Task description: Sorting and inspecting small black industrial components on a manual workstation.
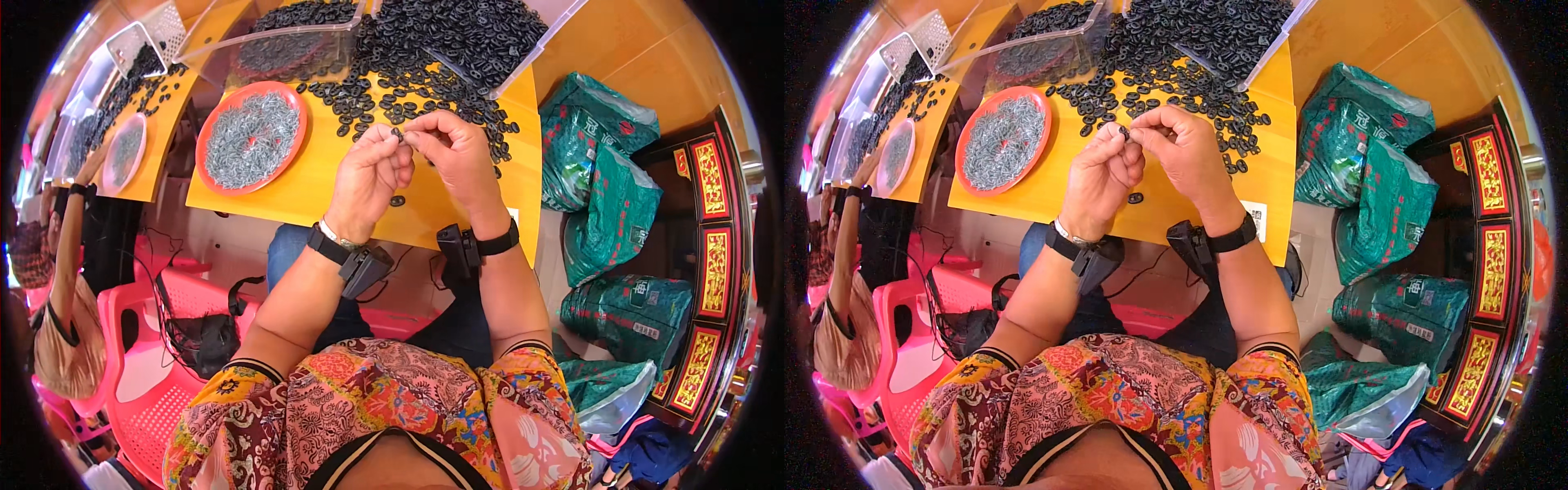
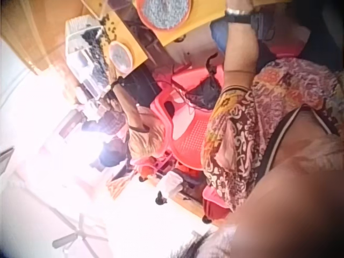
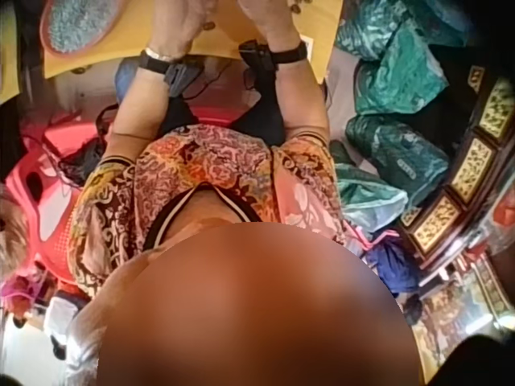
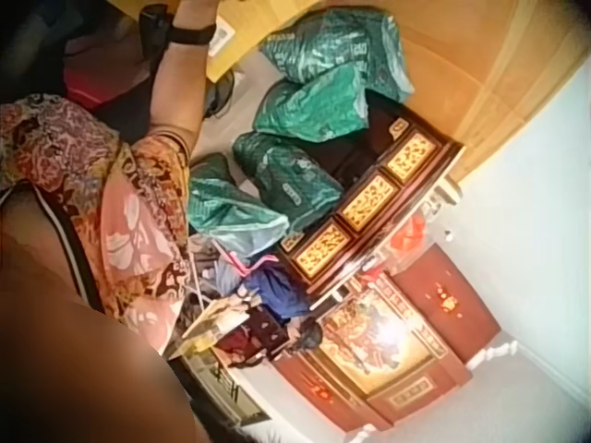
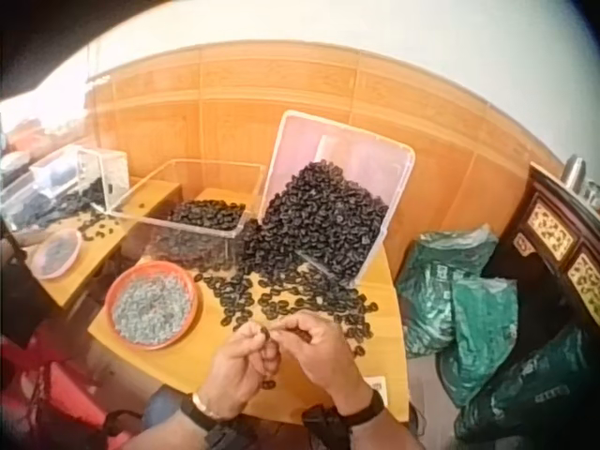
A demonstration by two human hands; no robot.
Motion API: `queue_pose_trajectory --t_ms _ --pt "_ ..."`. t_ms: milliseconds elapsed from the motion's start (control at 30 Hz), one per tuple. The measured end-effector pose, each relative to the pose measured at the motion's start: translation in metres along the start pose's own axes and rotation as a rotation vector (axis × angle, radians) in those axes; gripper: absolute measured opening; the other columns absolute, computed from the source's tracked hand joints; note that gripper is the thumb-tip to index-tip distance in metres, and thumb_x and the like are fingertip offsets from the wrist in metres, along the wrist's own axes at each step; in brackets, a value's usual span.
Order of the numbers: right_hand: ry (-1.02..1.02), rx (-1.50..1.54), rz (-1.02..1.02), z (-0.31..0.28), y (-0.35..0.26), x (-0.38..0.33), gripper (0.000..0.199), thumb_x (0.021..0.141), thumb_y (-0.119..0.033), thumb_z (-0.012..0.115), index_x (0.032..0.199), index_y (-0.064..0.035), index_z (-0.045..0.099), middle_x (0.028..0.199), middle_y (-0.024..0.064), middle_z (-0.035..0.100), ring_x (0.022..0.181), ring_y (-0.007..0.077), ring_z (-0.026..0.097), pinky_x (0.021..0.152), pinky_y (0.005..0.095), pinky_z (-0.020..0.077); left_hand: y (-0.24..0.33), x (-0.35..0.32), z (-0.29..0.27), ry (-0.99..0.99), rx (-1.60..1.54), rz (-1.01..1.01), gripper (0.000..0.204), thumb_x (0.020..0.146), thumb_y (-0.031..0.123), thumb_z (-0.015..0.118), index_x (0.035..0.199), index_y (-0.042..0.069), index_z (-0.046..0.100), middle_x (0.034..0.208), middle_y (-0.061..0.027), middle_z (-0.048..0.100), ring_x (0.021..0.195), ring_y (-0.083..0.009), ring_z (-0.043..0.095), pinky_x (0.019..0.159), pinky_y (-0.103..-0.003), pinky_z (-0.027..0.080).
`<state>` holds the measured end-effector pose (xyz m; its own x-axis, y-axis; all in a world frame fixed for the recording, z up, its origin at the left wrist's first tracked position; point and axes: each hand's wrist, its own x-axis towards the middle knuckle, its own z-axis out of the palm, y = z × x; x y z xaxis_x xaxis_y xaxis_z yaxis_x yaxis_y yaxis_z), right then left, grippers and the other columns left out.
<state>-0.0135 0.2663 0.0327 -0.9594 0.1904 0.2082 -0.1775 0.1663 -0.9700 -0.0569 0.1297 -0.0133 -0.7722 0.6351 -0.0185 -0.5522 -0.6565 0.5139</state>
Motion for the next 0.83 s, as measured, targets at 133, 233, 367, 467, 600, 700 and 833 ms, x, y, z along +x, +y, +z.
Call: queue_pose_trajectory --t_ms 133,233,367,467,600,700,833 --pt "-0.008 -0.036 -0.065 0.001 0.005 0.001 0.009 0.082 -0.007 0.063 0.085 0.0017 0.065 0.078 0.0036 0.064 0.068 0.0080 0.058 0.061 0.0212 0.0460 0.000 -0.001 0.001 -0.001 0.139 0.056 0.009 0.090 0.015 0.050 0.086 0.007 0.049 0.070 -0.0063 0.056 0.058 -0.0150 0.053 0.053 -0.025 0.042" --pt "0.000 -0.166 -0.123 -0.001 0.005 0.001 0.010 0.081 -0.007 0.063 0.085 0.0015 0.064 0.076 0.0048 0.063 0.065 0.0082 0.057 0.060 0.0225 0.0455 0.004 -0.003 0.007 0.032 0.384 0.096 0.010 0.091 0.015 0.047 0.086 0.007 0.049 0.069 -0.0061 0.056 0.056 -0.0137 0.053 0.052 -0.023 0.042" --pt "-0.001 -0.187 -0.140 -0.001 0.000 -0.001 0.010 0.080 -0.007 0.063 0.085 0.0012 0.064 0.074 0.0054 0.063 0.063 0.0089 0.056 0.058 0.0235 0.0451 0.006 -0.004 0.006 0.004 0.446 0.086 0.012 0.092 0.016 0.046 0.086 0.006 0.049 0.068 -0.0059 0.056 0.055 -0.0127 0.052 0.051 -0.023 0.041" --pt "-0.037 -0.191 -0.084 -0.002 -0.005 -0.001 0.006 0.082 -0.004 0.063 0.087 0.0003 0.063 0.078 0.0010 0.062 0.070 0.0059 0.055 0.065 0.0200 0.0443 0.012 -0.006 0.007 -0.035 0.491 0.041 0.013 0.092 0.017 0.047 0.086 0.005 0.050 0.067 -0.0056 0.056 0.053 -0.0119 0.051 0.050 -0.023 0.040" --pt "-0.055 -0.271 -0.111 -0.004 -0.006 0.000 0.008 0.082 -0.007 0.063 0.085 0.0007 0.063 0.076 0.0047 0.062 0.066 0.0098 0.056 0.062 0.0227 0.0447 0.016 -0.007 0.005 -0.010 0.580 0.055 0.015 0.090 0.018 0.049 0.082 0.006 0.052 0.065 -0.0050 0.056 0.055 -0.0115 0.051 0.052 -0.022 0.039" --pt "-0.017 -0.283 -0.137 -0.006 -0.002 0.000 0.011 0.080 -0.010 0.063 0.084 0.0007 0.064 0.075 0.0089 0.064 0.063 0.0141 0.058 0.059 0.0255 0.0453 0.015 -0.007 0.005 0.021 0.643 0.036 0.016 0.090 0.018 0.050 0.083 0.005 0.054 0.065 -0.0048 0.057 0.056 -0.0113 0.052 0.052 -0.022 0.038" --pt "0.013 -0.234 -0.137 -0.005 -0.003 -0.001 0.011 0.080 -0.010 0.063 0.083 0.0001 0.064 0.076 0.0090 0.064 0.063 0.0170 0.059 0.059 0.0260 0.0455 0.015 -0.007 0.005 0.040 0.694 0.029 0.017 0.090 0.019 0.050 0.085 0.004 0.055 0.065 -0.0045 0.057 0.055 -0.0112 0.052 0.053 -0.021 0.038"
